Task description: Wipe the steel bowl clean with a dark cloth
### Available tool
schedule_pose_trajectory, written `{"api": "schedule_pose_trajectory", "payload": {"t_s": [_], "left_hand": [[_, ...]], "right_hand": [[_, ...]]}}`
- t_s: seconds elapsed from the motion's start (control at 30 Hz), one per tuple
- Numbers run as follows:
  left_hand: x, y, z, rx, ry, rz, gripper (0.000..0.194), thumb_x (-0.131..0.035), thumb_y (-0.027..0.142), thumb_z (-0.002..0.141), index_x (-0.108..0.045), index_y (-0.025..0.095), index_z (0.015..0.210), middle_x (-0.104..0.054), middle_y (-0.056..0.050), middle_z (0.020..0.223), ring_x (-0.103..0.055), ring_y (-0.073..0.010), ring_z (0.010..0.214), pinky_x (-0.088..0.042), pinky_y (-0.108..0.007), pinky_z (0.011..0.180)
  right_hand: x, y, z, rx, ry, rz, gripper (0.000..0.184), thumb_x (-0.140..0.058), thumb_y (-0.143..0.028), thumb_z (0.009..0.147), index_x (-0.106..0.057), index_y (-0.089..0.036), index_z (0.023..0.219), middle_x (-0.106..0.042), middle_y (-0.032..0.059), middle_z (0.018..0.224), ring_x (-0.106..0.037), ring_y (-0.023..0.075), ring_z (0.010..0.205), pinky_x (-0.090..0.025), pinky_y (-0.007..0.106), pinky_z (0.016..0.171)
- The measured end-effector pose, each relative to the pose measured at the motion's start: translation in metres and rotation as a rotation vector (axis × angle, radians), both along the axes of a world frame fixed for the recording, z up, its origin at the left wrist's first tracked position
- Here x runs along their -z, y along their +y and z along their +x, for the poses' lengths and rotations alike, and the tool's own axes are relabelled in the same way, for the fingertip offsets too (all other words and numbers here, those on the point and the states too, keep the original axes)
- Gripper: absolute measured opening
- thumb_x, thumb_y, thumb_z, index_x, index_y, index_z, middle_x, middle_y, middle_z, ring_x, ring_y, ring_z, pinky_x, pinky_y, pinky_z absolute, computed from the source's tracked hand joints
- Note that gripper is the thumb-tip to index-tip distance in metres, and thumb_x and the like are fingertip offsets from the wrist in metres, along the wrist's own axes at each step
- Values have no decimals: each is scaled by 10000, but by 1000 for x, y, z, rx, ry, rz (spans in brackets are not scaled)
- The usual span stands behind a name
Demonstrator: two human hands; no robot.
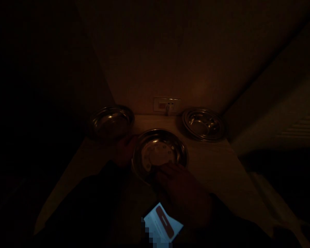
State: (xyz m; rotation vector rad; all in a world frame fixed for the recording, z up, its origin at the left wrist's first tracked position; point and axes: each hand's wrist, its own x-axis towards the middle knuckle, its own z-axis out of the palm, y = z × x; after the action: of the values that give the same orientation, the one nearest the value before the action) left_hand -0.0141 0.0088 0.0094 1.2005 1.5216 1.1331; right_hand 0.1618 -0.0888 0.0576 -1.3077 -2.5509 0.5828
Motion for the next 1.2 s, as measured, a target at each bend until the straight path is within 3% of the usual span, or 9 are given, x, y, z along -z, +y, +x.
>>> {"api": "schedule_pose_trajectory", "payload": {"t_s": [0.3,0.57,0.83,1.07,1.2], "left_hand": [[-3,0,0,-3,49,-33,324,-463,303,821,-711,104,882,-721,-84,858,-647,-209,835,-466,-286,741],[-2,-1,-1,-28,-5,0,300,-485,299,806,-707,110,878,-721,-84,897,-645,-206,854,-474,-295,783],[-3,0,2,-69,23,-23,279,-455,262,815,-688,111,833,-718,-74,862,-644,-194,836,-468,-272,756],[-1,-2,1,-52,45,30,316,-452,305,811,-692,104,850,-713,-87,855,-633,-205,826,-464,-295,757],[-3,-2,2,-69,52,14,317,-447,296,814,-695,106,865,-714,-92,872,-633,-205,835,-466,-303,773]], "right_hand": [[3,16,-38,73,-9,-58,152,-478,-190,877,-592,-173,976,-629,74,984,-562,199,921,-415,338,818],[-3,9,-6,-4,1,-36,160,-487,-143,861,-604,-196,956,-623,67,989,-552,200,940,-405,350,837],[3,22,-47,134,-27,-32,107,-497,-186,871,-587,-177,929,-636,63,938,-569,196,883,-406,320,773],[-3,13,-27,102,-30,-65,179,-481,-161,868,-579,-198,1014,-627,64,1027,-558,204,969,-387,341,853],[-5,16,-34,155,-49,-108,128,-497,-196,854,-579,-186,952,-634,68,967,-570,212,924,-394,334,804]]}}
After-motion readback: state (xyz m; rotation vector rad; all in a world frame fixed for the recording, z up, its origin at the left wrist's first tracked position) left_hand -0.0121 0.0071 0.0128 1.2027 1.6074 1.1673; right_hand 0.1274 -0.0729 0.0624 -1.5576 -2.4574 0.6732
